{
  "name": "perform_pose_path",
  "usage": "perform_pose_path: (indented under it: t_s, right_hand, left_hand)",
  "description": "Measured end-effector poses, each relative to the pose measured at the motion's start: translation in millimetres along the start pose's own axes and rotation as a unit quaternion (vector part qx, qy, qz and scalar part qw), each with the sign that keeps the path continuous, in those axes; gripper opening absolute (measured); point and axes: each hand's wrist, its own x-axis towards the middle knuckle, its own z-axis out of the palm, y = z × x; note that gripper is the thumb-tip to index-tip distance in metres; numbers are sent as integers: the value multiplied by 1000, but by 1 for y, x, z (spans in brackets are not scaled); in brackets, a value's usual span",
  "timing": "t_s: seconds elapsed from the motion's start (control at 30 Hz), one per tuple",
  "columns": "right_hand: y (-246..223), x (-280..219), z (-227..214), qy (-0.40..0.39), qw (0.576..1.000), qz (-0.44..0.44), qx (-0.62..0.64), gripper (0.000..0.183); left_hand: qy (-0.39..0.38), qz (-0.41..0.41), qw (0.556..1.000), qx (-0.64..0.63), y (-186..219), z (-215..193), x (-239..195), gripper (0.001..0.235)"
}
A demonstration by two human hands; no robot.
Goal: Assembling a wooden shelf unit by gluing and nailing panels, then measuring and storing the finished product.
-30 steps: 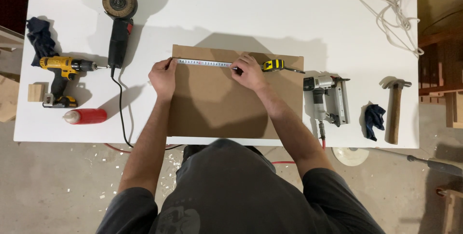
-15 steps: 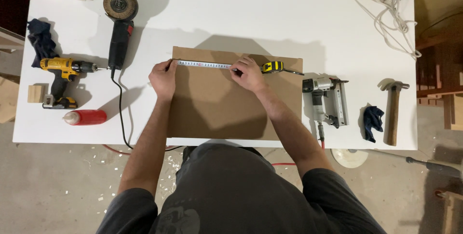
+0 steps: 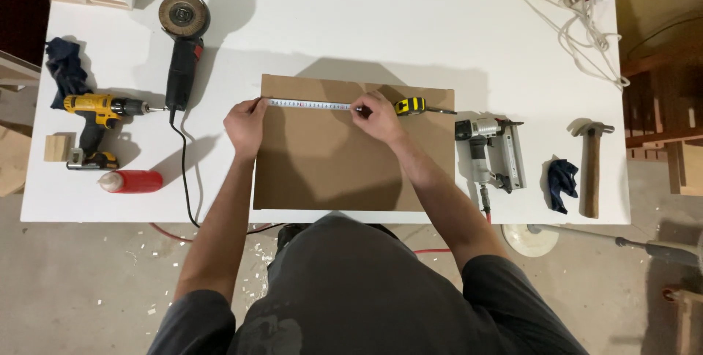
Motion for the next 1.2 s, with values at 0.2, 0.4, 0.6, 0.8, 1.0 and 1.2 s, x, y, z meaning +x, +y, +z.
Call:
perform_pose_path:
  t_s: [0.2, 0.4, 0.6, 0.8, 1.0, 1.2]
  right_hand:
    - [-17, -18, 0, 8, 1000, -28, 4, 15]
    - [-38, -40, 1, 11, 1000, -20, -12, 16]
    - [-53, -52, 4, 17, 999, 22, -17, 15]
    - [-49, -59, 10, 24, 998, 2, -56, 15]
    - [-53, -65, 13, 38, 997, -8, -70, 14]
    - [-54, -61, 12, 32, 996, -15, -79, 13]
  left_hand:
    - [-12, -40, 999, -7, -11, -13, -26, 29]
    - [-5, -62, 998, -14, -18, -22, -46, 27]
    - [8, -73, 996, -48, -25, -25, -62, 26]
    - [7, -71, 997, -41, -20, -30, -70, 28]
    - [17, -72, 996, -52, -15, -34, -78, 25]
    - [32, -71, 995, -55, -17, -30, -79, 25]
